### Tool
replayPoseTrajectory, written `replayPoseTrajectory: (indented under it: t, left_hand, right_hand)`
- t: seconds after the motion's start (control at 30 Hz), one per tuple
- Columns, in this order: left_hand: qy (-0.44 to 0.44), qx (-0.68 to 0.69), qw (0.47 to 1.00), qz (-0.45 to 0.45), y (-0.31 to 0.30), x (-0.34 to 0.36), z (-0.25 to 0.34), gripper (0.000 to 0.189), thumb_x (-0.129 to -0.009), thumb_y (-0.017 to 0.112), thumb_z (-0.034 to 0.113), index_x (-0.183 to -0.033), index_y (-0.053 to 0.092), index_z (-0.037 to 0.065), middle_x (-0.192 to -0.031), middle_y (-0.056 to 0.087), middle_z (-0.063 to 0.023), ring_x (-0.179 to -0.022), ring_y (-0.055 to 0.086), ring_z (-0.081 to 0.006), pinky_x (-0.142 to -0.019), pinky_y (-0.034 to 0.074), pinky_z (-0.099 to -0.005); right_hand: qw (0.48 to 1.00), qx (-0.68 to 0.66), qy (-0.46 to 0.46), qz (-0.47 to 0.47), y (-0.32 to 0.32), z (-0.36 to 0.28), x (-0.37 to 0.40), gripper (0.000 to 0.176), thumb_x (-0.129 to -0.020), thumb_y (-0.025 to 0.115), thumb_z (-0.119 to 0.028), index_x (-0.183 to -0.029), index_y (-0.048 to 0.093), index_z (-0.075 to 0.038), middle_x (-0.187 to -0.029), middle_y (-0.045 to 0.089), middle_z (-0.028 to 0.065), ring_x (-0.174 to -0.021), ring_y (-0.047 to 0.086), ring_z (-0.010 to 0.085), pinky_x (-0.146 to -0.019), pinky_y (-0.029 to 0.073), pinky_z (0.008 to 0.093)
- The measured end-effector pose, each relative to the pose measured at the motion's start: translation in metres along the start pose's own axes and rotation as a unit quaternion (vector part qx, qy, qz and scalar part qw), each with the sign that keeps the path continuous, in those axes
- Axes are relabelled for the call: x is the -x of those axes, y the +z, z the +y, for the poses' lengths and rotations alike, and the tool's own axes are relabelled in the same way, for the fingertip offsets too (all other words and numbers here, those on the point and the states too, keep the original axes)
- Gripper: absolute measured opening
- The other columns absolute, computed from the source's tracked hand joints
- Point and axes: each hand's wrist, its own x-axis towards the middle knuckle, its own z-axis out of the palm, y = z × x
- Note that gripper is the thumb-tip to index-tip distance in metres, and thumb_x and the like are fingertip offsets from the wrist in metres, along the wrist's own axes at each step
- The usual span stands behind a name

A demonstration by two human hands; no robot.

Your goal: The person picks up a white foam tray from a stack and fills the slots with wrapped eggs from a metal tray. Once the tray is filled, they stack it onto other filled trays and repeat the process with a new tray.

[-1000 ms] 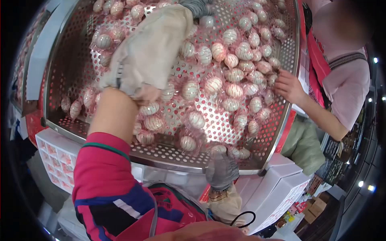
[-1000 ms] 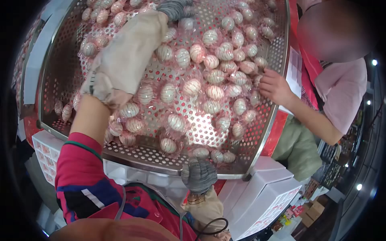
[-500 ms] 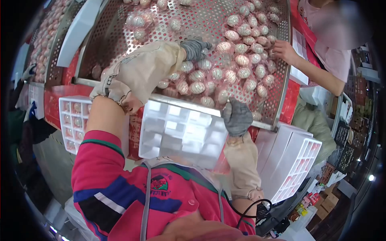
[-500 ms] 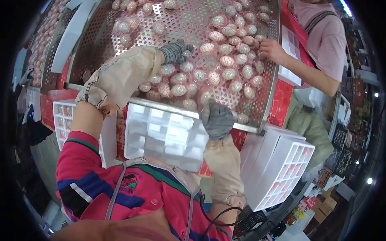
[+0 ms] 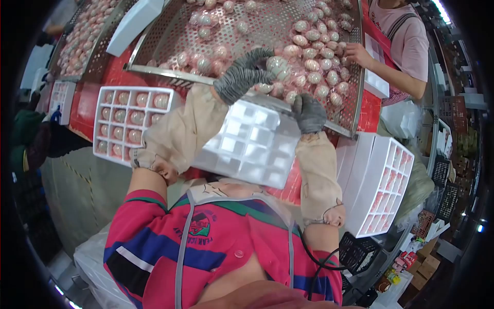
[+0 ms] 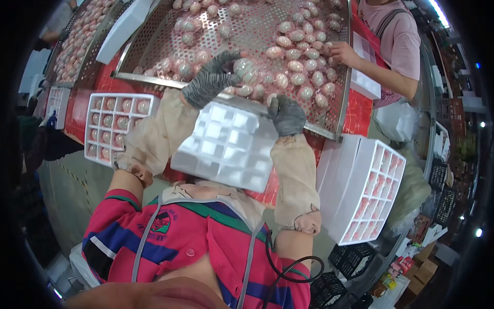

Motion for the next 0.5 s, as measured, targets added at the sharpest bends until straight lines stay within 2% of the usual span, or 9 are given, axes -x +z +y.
replayPoseTrajectory:
  t: [0.03,0.1,0.13,0.2,0.27,0.3,0.37,0.43,0.5]
  left_hand:
    - [-0.008,0.010,1.000,0.019,0.005,0.017,-0.009,0.057,-0.079,0.071,0.007,-0.131,0.048,0.009,-0.113,0.057,-0.0028,-0.102,0.055,-0.0139,-0.090,0.048,-0.0300]
    - [-0.008,0.001,0.999,0.052,0.030,0.056,-0.002,0.054,-0.078,0.072,0.005,-0.127,0.049,0.008,-0.111,0.057,-0.0025,-0.102,0.055,-0.0136,-0.089,0.049,-0.0296]
    - [-0.028,0.015,0.996,0.081,0.041,0.076,-0.001,0.053,-0.077,0.073,0.004,-0.124,0.049,0.008,-0.110,0.056,-0.0023,-0.102,0.055,-0.0134,-0.088,0.049,-0.0290]
    - [-0.035,-0.076,0.988,0.132,0.043,0.114,-0.026,0.055,-0.072,0.075,0.000,-0.118,0.047,0.008,-0.110,0.054,-0.0018,-0.101,0.055,-0.0133,-0.086,0.050,-0.0280]
    - [-0.033,-0.002,0.990,0.136,0.071,0.146,-0.041,0.053,-0.074,0.077,0.007,-0.118,0.048,0.005,-0.107,0.056,-0.0036,-0.099,0.055,-0.0127,-0.084,0.050,-0.0281]
    - [-0.050,0.052,0.989,0.128,0.081,0.156,-0.048,0.050,-0.074,0.077,0.007,-0.116,0.049,0.004,-0.105,0.056,-0.0045,-0.100,0.056,-0.0132,-0.084,0.050,-0.0282]
    - [-0.161,-0.124,0.975,0.089,0.093,0.168,-0.072,0.047,-0.076,0.075,0.009,-0.115,0.050,0.002,-0.102,0.058,-0.0066,-0.098,0.057,-0.0138,-0.083,0.051,-0.0281]
    - [-0.053,-0.239,0.968,0.063,0.092,0.155,-0.106,0.042,-0.079,0.071,0.010,-0.117,0.054,0.003,-0.107,0.061,-0.0083,-0.092,0.061,-0.0157,-0.080,0.052,-0.0290]
    - [-0.052,-0.355,0.933,0.019,0.101,0.126,-0.094,0.038,-0.081,0.068,0.004,-0.117,0.056,0.006,-0.100,0.062,-0.0053,-0.088,0.059,-0.0088,-0.074,0.051,-0.0247]
  right_hand:
    - [1.000,0.000,0.002,-0.003,0.005,-0.001,0.003,0.029,-0.087,0.052,-0.033,-0.095,0.065,-0.008,-0.090,0.066,0.0125,-0.084,0.063,0.0313,-0.073,0.050,0.0443]
    - [0.957,-0.143,-0.055,0.246,0.023,0.004,0.013,0.023,-0.085,0.058,-0.024,-0.096,0.065,-0.005,-0.093,0.066,0.0137,-0.087,0.063,0.0294,-0.077,0.050,0.0407]
    - [0.901,-0.368,-0.001,0.227,0.044,0.004,0.029,0.026,-0.086,0.061,-0.020,-0.105,0.063,-0.004,-0.097,0.065,0.0121,-0.088,0.063,0.0250,-0.078,0.050,0.0348]
    - [0.782,-0.611,0.023,0.120,0.004,-0.047,0.084,0.036,-0.092,0.057,-0.026,-0.116,0.054,0.000,-0.094,0.062,0.0078,-0.085,0.058,0.0141,-0.071,0.048,0.0259]
    - [0.662,-0.723,0.126,-0.154,-0.008,-0.053,0.136,0.061,-0.089,0.063,-0.029,-0.137,0.033,-0.006,-0.103,0.059,0.0083,-0.078,0.062,0.0160,-0.061,0.051,0.0273]
    - [0.693,-0.670,0.184,-0.193,-0.004,-0.063,0.148,0.060,-0.087,0.065,-0.027,-0.134,0.035,-0.005,-0.102,0.059,0.0092,-0.072,0.062,0.0154,-0.055,0.051,0.0238]
    - [0.751,-0.609,0.181,-0.178,0.009,-0.050,0.168,0.056,-0.086,0.066,-0.027,-0.130,0.038,-0.004,-0.098,0.060,0.0092,-0.070,0.061,0.0134,-0.053,0.050,0.0220]
    - [0.733,-0.636,0.185,-0.157,0.014,-0.023,0.166,0.049,-0.088,0.064,-0.027,-0.125,0.043,-0.004,-0.091,0.062,0.0092,-0.067,0.063,0.0149,-0.051,0.051,0.0244]
    - [0.759,-0.609,0.168,-0.159,0.009,0.002,0.149,0.043,-0.090,0.061,-0.026,-0.124,0.043,-0.006,-0.091,0.062,0.0077,-0.066,0.060,0.0120,-0.054,0.050,0.0230]
